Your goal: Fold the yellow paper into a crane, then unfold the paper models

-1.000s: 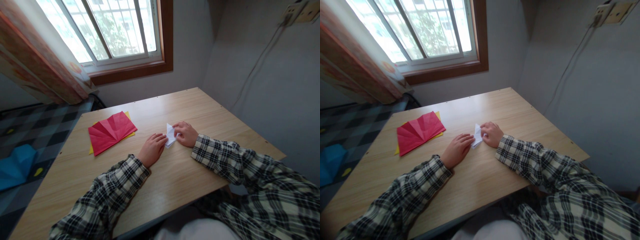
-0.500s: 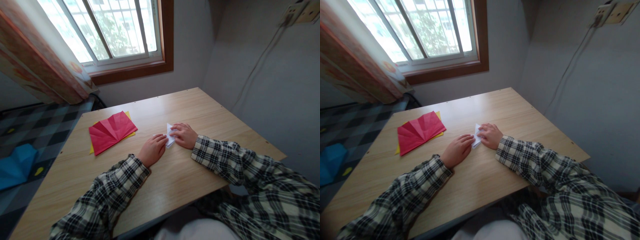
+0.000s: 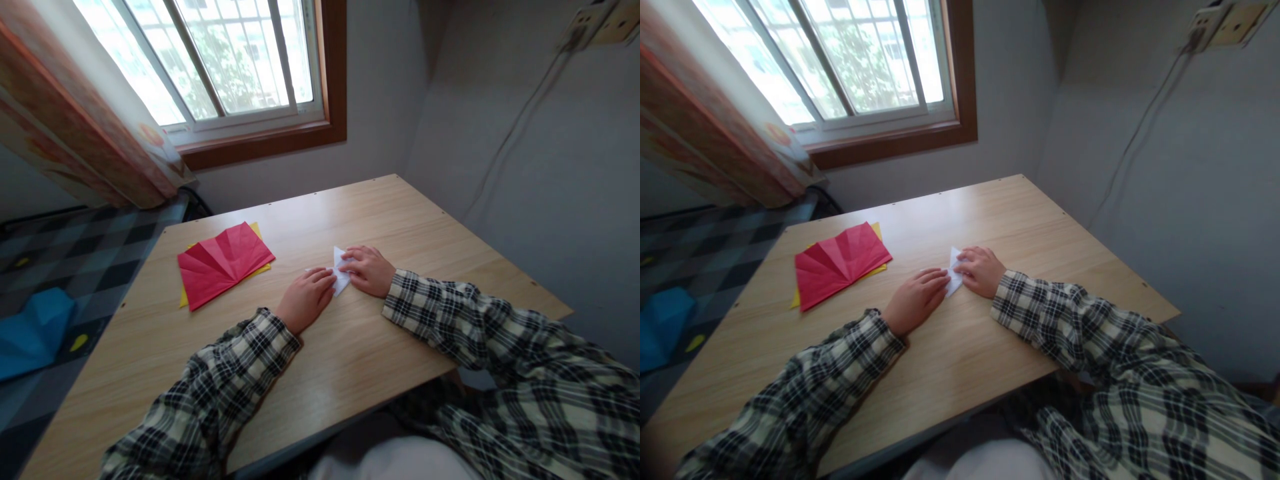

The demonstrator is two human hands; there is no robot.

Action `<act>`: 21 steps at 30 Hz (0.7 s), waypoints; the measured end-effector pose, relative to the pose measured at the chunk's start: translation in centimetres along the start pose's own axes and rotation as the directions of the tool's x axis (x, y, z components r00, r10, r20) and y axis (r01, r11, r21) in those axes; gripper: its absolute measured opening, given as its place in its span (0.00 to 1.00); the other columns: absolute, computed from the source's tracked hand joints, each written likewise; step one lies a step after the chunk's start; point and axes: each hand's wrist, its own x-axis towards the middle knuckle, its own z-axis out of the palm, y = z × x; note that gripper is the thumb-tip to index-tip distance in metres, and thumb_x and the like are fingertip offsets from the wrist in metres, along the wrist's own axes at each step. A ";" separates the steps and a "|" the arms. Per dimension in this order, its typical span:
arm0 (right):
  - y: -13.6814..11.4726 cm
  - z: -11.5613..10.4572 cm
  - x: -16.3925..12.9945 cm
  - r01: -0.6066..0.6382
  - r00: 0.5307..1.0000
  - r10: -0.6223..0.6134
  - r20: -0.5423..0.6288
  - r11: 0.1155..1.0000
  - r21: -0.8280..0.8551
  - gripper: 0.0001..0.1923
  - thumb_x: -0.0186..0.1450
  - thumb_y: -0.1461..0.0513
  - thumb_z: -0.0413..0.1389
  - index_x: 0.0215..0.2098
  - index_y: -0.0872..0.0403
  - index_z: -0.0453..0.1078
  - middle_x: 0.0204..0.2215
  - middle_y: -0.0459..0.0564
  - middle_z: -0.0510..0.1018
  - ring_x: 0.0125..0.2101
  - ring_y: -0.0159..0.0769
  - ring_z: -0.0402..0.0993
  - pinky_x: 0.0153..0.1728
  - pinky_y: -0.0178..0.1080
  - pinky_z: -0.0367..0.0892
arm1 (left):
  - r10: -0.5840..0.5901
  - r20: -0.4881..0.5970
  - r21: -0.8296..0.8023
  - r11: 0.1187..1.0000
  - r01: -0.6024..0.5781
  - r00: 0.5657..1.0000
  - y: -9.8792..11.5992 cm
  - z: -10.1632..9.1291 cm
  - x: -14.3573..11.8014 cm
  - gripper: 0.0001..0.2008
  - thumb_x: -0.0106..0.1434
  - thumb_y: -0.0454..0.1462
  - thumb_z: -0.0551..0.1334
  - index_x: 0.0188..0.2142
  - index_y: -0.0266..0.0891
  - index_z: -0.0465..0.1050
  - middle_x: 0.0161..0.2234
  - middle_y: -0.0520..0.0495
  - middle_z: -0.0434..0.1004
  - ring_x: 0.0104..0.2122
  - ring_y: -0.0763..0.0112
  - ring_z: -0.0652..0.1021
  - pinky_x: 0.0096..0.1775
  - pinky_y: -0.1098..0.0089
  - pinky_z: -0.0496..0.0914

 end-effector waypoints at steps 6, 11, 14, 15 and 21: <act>-0.1 -0.1 0.0 -0.002 1.000 0.002 0.007 1.000 0.004 0.14 0.63 0.64 0.56 0.45 0.50 0.78 0.53 0.54 0.76 0.58 0.48 0.64 0.58 0.53 0.57 | -0.006 0.005 -0.014 1.000 0.006 1.000 -0.1 0.1 0.0 0.14 0.70 0.39 0.56 0.51 0.38 0.74 0.53 0.43 0.77 0.54 0.59 0.74 0.58 0.55 0.70; -0.2 0.0 -0.1 -0.011 0.999 0.011 0.032 1.000 -0.008 0.15 0.67 0.62 0.54 0.50 0.49 0.76 0.55 0.54 0.74 0.60 0.48 0.62 0.59 0.54 0.56 | -0.024 0.000 -0.023 0.999 0.024 1.000 0.1 -0.1 0.0 0.13 0.70 0.39 0.56 0.51 0.39 0.74 0.53 0.41 0.76 0.55 0.58 0.73 0.57 0.54 0.70; -0.4 0.1 -0.2 -0.024 0.998 0.026 0.061 0.999 -0.044 0.18 0.69 0.59 0.52 0.55 0.48 0.74 0.58 0.54 0.72 0.61 0.48 0.60 0.60 0.54 0.54 | -0.027 0.009 -0.020 0.999 0.027 1.000 0.2 -0.1 0.0 0.14 0.70 0.39 0.56 0.50 0.38 0.73 0.54 0.41 0.75 0.55 0.58 0.73 0.58 0.54 0.69; -0.5 0.1 -0.2 -0.026 0.997 0.030 0.071 0.998 -0.055 0.18 0.70 0.58 0.51 0.56 0.47 0.73 0.58 0.54 0.72 0.62 0.48 0.60 0.60 0.54 0.54 | -0.029 0.011 -0.018 0.999 0.029 1.000 0.2 -0.1 0.0 0.14 0.70 0.39 0.56 0.50 0.37 0.73 0.54 0.40 0.75 0.56 0.58 0.72 0.58 0.54 0.69; -0.6 0.2 -0.2 -0.028 0.995 0.034 0.092 0.997 -0.074 0.19 0.71 0.56 0.50 0.58 0.47 0.72 0.60 0.54 0.70 0.63 0.48 0.58 0.62 0.55 0.52 | -0.023 0.021 -0.022 0.999 0.024 1.000 0.3 -0.1 0.0 0.13 0.69 0.38 0.56 0.50 0.38 0.72 0.56 0.39 0.74 0.56 0.57 0.72 0.58 0.51 0.68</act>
